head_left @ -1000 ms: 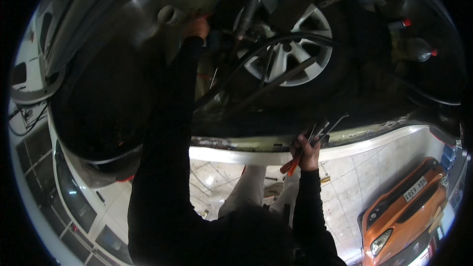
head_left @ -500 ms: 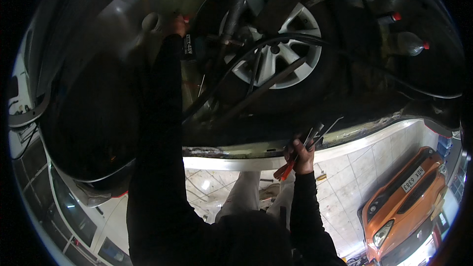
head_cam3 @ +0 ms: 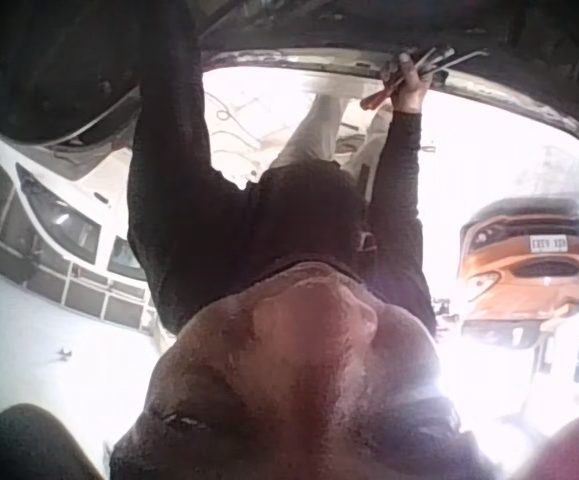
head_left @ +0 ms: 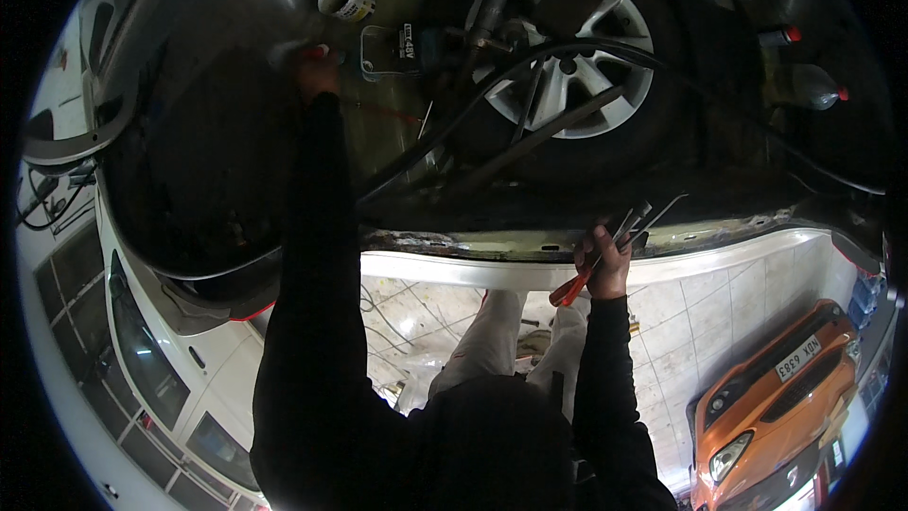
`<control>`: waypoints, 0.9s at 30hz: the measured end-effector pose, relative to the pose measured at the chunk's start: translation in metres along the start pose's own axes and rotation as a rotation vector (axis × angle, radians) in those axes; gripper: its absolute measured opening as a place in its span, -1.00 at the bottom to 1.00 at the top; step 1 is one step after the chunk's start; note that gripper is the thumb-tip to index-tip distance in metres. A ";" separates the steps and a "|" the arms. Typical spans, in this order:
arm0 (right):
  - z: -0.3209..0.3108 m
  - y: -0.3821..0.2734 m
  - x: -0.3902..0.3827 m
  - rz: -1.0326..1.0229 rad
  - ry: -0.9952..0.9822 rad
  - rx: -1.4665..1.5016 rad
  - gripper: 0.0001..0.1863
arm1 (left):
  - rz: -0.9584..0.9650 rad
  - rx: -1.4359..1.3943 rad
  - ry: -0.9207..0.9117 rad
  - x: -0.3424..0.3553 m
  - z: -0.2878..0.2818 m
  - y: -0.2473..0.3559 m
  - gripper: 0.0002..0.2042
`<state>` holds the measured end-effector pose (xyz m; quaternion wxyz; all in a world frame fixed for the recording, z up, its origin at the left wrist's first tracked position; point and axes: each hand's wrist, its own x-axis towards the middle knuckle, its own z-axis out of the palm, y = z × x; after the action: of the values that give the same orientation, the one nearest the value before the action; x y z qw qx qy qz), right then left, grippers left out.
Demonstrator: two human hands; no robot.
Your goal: The person kneels beside a white car and uses a screwdriver and pliers to pry and adjust the rear bumper near the wheel arch. They repeatedly insert tools into the bumper gap, pull at clips, and reposition the bumper edge.
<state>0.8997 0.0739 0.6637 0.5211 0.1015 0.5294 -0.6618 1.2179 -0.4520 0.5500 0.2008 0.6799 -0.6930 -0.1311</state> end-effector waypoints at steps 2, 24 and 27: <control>0.000 0.004 0.004 -0.012 -0.008 0.007 -0.75 | 0.024 0.078 -0.023 0.015 0.009 -0.026 -0.47; -0.021 -0.001 0.001 0.033 -0.094 0.133 -0.79 | 0.210 -0.279 0.016 -0.160 -0.028 0.069 -0.52; -0.030 -0.023 -0.024 0.063 -0.150 0.186 -0.81 | 0.156 -0.444 -0.078 -0.281 -0.095 0.141 -0.51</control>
<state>0.8795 0.1098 0.6812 0.5682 0.1163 0.4220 -0.6968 1.1344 -0.1579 0.6704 0.3278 0.5579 -0.7049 -0.2904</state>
